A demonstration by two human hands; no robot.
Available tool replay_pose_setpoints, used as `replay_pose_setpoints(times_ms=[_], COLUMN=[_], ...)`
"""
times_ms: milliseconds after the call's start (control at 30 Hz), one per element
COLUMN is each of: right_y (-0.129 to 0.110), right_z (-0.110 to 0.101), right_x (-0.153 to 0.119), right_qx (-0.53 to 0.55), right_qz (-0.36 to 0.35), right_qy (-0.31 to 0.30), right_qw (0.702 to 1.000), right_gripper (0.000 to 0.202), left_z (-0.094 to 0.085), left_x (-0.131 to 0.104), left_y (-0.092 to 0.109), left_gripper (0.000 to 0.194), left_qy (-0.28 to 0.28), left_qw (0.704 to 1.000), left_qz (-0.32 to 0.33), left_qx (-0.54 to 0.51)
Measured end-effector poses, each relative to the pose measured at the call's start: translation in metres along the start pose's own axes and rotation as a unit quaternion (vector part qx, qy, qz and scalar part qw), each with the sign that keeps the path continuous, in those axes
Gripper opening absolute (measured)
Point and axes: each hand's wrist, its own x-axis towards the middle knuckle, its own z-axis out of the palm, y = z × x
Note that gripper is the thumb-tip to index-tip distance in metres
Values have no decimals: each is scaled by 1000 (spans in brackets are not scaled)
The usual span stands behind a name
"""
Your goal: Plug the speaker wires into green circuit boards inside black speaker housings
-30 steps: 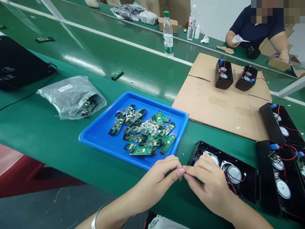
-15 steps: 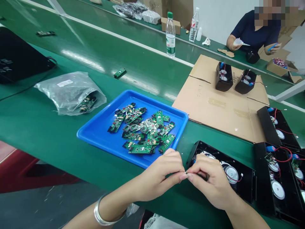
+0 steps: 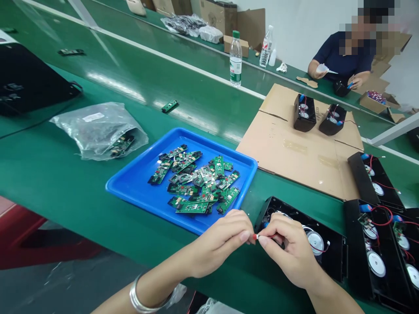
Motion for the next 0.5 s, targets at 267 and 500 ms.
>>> replay_pose_setpoints(times_ms=[267,500], right_y=[0,1], right_z=[1,1], right_x=[0,-3], right_qx=[-37,-94], right_qz=[-42,-131], right_qy=[11,5], right_qw=[998,987], right_gripper=[20,21], left_z=[5,7], left_x=[-6,-4], left_y=[4,1], left_gripper=[18,29], left_qy=[40,66], left_qw=[990,957], left_qz=[26,106], left_qx=[131,263])
